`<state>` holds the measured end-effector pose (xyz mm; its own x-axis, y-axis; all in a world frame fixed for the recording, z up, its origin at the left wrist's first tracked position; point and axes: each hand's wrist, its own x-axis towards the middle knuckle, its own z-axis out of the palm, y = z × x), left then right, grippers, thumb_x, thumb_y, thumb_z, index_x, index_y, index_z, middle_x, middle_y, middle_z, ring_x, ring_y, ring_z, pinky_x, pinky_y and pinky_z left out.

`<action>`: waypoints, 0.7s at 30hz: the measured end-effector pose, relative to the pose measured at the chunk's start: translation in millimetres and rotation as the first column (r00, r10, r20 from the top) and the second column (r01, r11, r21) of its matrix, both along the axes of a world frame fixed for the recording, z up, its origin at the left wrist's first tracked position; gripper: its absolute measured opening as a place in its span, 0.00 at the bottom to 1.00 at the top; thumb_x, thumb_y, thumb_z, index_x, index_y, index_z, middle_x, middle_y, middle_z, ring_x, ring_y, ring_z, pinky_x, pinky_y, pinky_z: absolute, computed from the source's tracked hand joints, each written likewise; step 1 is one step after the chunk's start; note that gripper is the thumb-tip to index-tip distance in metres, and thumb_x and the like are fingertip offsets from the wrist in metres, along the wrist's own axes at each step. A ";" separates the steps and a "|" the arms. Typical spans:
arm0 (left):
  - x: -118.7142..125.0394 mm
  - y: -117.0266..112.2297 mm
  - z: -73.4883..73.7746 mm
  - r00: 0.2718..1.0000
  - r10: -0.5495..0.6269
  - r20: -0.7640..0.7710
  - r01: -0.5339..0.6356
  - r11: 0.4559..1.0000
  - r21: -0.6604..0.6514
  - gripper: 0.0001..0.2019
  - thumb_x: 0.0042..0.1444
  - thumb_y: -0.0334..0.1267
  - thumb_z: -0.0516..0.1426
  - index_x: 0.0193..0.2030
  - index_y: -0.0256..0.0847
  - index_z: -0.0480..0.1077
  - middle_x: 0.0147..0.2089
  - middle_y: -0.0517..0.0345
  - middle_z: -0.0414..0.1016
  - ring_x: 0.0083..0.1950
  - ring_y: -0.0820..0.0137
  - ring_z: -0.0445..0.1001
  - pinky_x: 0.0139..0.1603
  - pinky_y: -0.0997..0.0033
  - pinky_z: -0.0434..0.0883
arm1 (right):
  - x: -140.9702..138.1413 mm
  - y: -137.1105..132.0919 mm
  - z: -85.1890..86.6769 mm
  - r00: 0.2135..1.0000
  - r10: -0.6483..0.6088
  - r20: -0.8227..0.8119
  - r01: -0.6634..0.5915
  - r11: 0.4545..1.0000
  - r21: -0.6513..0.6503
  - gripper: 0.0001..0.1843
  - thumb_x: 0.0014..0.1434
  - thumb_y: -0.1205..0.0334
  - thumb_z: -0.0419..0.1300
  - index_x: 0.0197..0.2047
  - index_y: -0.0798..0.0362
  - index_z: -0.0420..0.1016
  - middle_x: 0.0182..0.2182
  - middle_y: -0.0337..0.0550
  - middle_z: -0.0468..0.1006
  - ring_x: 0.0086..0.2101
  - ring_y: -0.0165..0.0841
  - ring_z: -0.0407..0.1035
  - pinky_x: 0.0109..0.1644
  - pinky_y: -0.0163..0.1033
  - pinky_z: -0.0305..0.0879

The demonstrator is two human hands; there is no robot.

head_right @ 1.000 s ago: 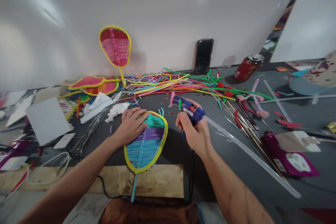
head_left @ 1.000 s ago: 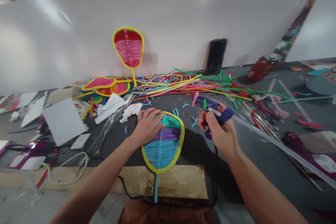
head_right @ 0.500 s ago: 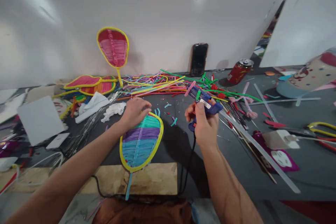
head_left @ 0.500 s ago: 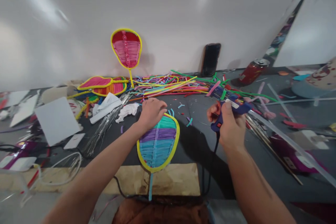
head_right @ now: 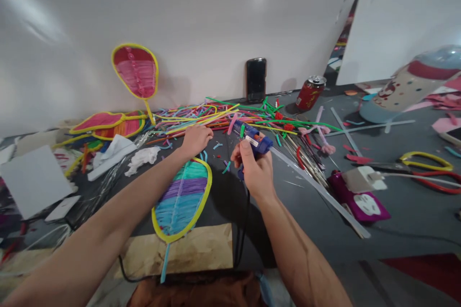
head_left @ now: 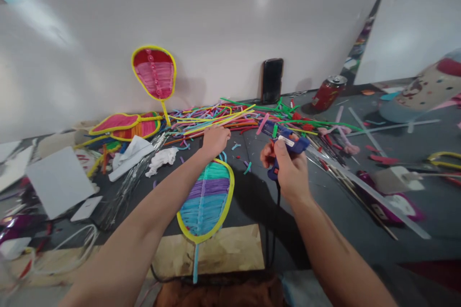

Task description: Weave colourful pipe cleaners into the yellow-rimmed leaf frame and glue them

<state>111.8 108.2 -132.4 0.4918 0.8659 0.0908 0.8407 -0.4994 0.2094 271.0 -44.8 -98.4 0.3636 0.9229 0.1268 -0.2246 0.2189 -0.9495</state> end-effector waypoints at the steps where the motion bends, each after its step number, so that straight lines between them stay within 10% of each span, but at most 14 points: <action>1: 0.5 -0.6 0.1 1.000 -0.004 0.020 0.004 1.000 -0.003 0.08 0.57 0.32 0.54 0.31 0.41 0.74 0.40 0.48 0.78 0.50 0.56 0.66 0.52 0.53 0.54 | -0.3 -0.1 0.5 1.000 -0.001 0.001 0.001 1.000 -0.003 0.19 0.59 0.43 0.57 0.30 0.51 0.65 0.24 0.36 0.70 0.21 0.26 0.64 0.25 0.34 0.61; 10: -12.4 -0.3 26.0 0.902 0.133 0.411 -0.064 0.982 -0.177 0.06 0.54 0.34 0.54 0.26 0.40 0.67 0.29 0.56 0.71 0.40 0.63 0.68 0.47 0.60 0.61 | 1.4 3.1 -8.0 0.997 0.042 0.063 -0.041 0.999 -0.014 0.21 0.60 0.43 0.56 0.27 0.52 0.65 0.23 0.36 0.70 0.21 0.26 0.64 0.25 0.33 0.61; 21: -73.8 -91.3 41.8 0.360 0.496 0.790 0.152 0.804 -0.574 0.15 0.52 0.51 0.58 0.32 0.40 0.62 0.32 0.58 0.70 0.35 0.71 0.72 0.38 0.67 0.71 | -23.6 -13.6 -18.2 0.919 0.368 0.138 -0.368 0.929 -0.025 0.22 0.61 0.48 0.57 0.54 0.49 0.59 0.23 0.33 0.71 0.23 0.29 0.65 0.27 0.36 0.63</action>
<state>37.9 16.9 -90.7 0.2253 0.9702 -0.0894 0.0344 0.0837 0.9959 247.5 -58.5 -116.5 -0.0231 0.9880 0.1527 -0.1565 0.1473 -0.9766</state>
